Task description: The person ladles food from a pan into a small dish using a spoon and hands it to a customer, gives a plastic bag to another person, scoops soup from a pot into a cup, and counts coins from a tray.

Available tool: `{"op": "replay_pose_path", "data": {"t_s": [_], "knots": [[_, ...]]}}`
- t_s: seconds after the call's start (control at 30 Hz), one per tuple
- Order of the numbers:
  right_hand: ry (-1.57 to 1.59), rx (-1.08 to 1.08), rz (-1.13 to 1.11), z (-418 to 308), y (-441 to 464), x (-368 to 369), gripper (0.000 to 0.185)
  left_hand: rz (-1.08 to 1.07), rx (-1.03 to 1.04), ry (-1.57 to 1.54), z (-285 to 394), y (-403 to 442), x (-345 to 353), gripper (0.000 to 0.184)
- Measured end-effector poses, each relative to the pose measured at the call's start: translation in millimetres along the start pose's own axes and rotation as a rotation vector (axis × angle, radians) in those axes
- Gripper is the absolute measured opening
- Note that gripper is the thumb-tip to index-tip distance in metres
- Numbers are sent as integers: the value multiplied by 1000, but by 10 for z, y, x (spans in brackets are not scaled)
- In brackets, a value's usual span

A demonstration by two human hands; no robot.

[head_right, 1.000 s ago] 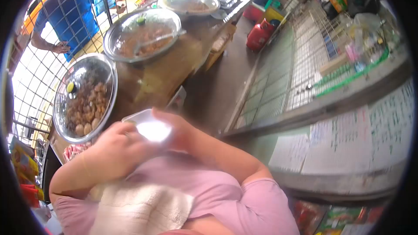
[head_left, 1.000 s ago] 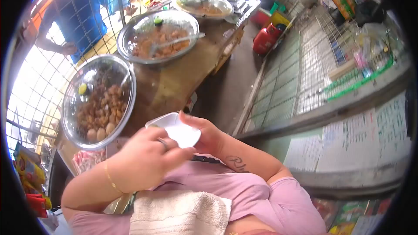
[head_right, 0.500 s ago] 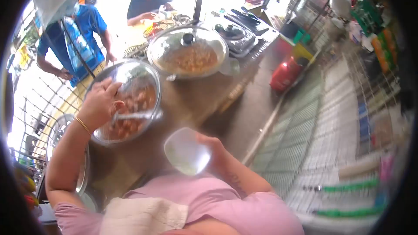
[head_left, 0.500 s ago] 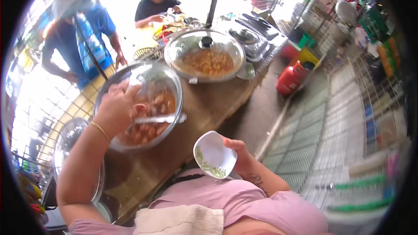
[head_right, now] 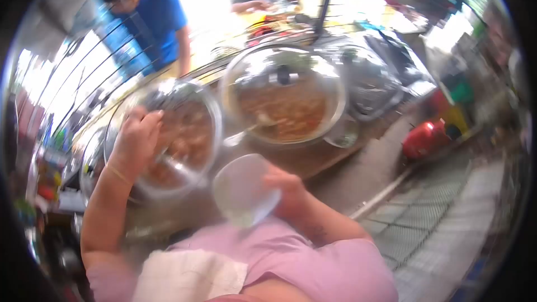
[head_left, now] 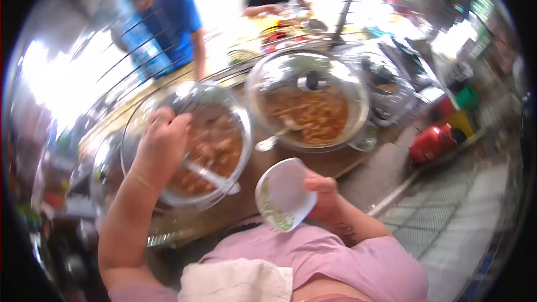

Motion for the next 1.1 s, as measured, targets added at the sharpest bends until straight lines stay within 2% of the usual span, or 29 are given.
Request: {"op": "replay_pose_path", "data": {"t_s": [0.1, 0.13, 0.17, 0.23, 0.33, 0.47, 0.6, 0.7, 0.77, 0.83, 0.87, 0.9, 0.93, 0.97, 1.03, 1.1], "knots": [[-58, -22, 85, 62, 86, 62, 73, -5, -59, 65, -235, -201, -382, 15], [-29, 7, 32, 107, 88, 74, 72, -26, -120, 116, -355, -343, -498, 11], [45, -2, 5, 194, 105, 27, 70, 40, -119, 96, -556, -510, -563, 14], [-6, 48, -61, 282, 154, 79, 71, 57, -190, 208, -926, -874, -638, 13], [-108, 57, 14, 407, 195, 195, 70, 25, -349, 252, -1523, -1321, -581, 6], [-172, 32, 137, 503, 227, 440, 68, 2, -441, 234, -2171, -1555, -369, 8], [-167, -3, 181, 559, 124, 426, 66, -18, -503, 165, -2201, -1454, -283, 14], [-195, -87, 192, 479, 45, 452, 64, 181, -467, 462, -1900, -1379, -347, 20], [-161, -154, 193, 408, 2, 420, 63, 174, -409, 425, -1233, -1116, -552, 33], [-171, -248, 202, 304, 29, 380, 61, 79, -70, 60, -406, -949, -505, 40], [-176, -289, 202, 231, 50, 363, 60, -80, -147, -333, -48, -913, -344, 50], [-155, -299, 142, 152, 88, 344, 60, -77, 45, -228, 388, -957, -346, 61], [-133, -315, 79, 72, 138, 320, 59, -204, 55, -211, 618, -1013, -50, 71], [-110, -330, 17, 0, 162, 307, 58, -115, 154, -231, 743, -1032, 88, 71], [-102, -343, -57, -147, 143, 326, 59, -23, 148, -178, 882, -921, 174, 41], [-118, -366, -80, -262, 120, 280, 59, -97, 155, -115, 755, -808, 163, 30]]}}
Point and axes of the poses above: each hand's wrist, its own y-axis towards the middle knuckle, its own x-axis out of the palm, z = x × y, the point moved 3 cm from there along y, towards the middle knuckle, and after that the axes turned 2 degrees about -x, right-handed, at the moved point
